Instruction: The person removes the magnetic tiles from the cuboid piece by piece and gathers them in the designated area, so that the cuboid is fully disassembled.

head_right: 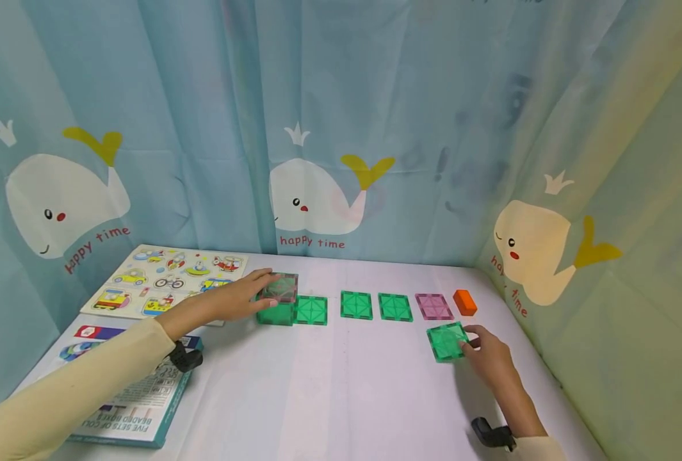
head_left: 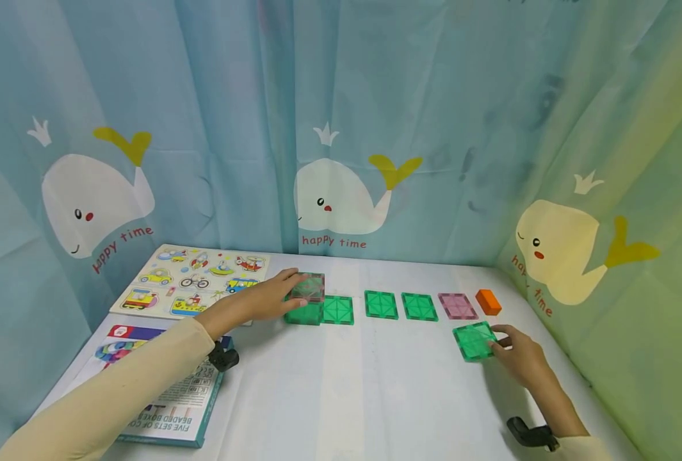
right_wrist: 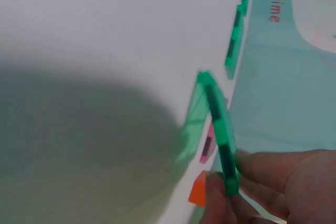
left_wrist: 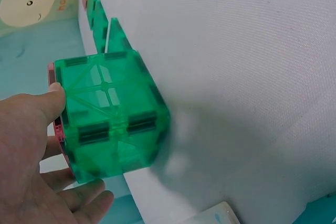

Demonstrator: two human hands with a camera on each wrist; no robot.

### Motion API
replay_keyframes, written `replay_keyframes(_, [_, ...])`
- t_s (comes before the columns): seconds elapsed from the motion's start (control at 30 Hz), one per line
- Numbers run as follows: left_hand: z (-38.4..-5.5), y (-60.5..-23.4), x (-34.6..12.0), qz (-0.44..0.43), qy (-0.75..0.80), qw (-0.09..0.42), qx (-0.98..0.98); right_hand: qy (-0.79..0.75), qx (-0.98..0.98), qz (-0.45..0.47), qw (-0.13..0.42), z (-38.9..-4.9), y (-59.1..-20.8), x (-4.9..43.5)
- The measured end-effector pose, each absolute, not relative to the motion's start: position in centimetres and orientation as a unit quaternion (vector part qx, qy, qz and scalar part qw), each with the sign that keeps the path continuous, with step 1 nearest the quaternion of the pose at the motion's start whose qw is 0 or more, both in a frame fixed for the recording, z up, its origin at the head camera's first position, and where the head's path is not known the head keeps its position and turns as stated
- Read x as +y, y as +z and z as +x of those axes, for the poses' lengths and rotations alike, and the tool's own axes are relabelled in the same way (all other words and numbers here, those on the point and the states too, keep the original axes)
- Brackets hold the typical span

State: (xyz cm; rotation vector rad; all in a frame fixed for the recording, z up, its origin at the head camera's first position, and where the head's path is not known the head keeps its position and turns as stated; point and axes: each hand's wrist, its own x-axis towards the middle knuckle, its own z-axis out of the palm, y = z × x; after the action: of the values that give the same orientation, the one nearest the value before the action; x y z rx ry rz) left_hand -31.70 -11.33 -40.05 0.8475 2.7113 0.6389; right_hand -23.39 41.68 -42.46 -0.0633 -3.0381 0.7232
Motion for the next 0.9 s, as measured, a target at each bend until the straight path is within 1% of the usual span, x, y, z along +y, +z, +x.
replay_keyframes(0.27, [-31.7,-39.9,-11.3,0.280,0.214,0.121,0.928,0.183,-0.982,-0.024,-0.035,-24.0,-43.4,42.0])
replay_keyframes(0.43, [-31.8,-40.0,-11.3,0.281,0.208,0.119,0.929,0.162,-0.986,-0.014,-0.025,-23.9,-44.0,41.7])
replay_keyframes(0.6, [-31.9,-40.1,-11.3,0.284,0.212,0.119,0.928,0.156,-0.987,-0.015,-0.022,-24.1,-43.4,41.1])
replay_keyframes(0.73, [-31.8,-40.1,-11.3,0.283,0.212,0.121,0.928,0.161,-0.987,-0.002,-0.013,-24.4,-42.5,39.3])
replay_keyframes(0.9, [-31.8,-40.0,-11.2,0.281,0.216,0.125,0.927,0.178,-0.984,0.022,-0.011,-25.7,-41.8,35.3])
